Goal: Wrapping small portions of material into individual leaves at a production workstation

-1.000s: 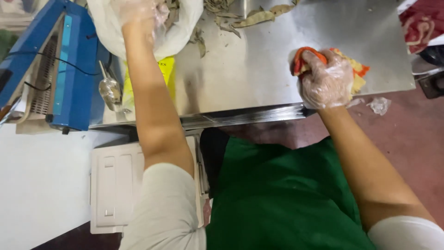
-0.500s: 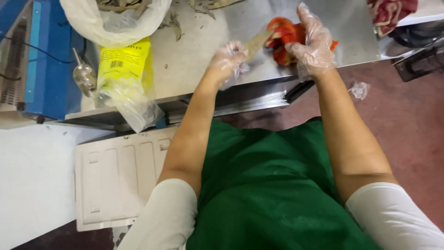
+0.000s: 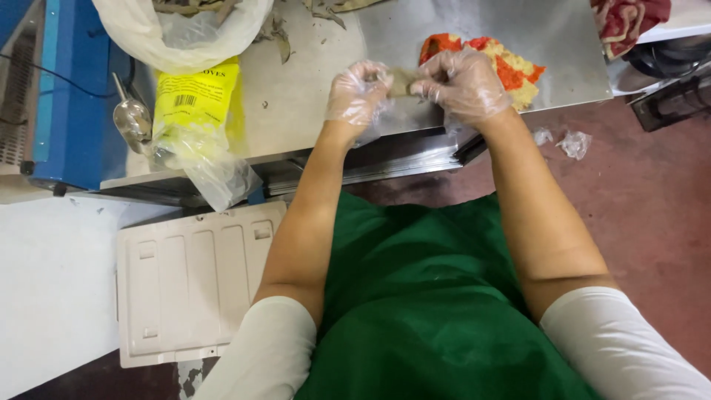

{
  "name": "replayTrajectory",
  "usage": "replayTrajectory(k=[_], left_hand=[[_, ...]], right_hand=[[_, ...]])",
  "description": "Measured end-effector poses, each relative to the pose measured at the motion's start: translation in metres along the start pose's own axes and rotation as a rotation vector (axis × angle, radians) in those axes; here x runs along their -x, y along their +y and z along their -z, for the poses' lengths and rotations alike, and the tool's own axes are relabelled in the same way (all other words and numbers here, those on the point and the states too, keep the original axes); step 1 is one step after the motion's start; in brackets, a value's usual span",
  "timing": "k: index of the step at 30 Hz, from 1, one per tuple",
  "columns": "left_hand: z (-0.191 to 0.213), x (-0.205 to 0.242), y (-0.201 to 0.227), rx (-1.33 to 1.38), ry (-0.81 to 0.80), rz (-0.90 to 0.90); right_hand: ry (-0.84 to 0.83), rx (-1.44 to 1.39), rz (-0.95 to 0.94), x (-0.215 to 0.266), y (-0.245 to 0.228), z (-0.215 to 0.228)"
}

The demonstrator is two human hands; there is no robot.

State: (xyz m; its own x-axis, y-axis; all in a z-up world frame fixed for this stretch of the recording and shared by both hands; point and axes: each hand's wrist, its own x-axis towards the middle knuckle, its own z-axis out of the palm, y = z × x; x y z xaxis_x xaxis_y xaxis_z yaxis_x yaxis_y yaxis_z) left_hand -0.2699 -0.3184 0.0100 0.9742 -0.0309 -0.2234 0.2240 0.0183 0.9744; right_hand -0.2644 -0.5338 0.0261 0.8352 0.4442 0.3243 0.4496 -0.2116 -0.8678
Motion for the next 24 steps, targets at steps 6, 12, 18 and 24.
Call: replayTrajectory(k=[6,12,18,24], left_hand=[[-0.015,0.024,0.024,0.305,0.044,0.029],[-0.02,-0.005,-0.022,0.3,0.188,-0.103],[-0.022,-0.001,-0.025,0.495,0.232,-0.087],[-0.024,0.017,0.006,0.609,0.189,0.021]], right_hand=[[0.198,-0.373,-0.352,-0.012,0.012,-0.032],[0.278,-0.594,-0.48,-0.004,-0.028,-0.056],[0.255,-0.651,-0.332,0.001,0.006,-0.068],[0.258,-0.785,-0.39,0.004,-0.009,-0.065]])
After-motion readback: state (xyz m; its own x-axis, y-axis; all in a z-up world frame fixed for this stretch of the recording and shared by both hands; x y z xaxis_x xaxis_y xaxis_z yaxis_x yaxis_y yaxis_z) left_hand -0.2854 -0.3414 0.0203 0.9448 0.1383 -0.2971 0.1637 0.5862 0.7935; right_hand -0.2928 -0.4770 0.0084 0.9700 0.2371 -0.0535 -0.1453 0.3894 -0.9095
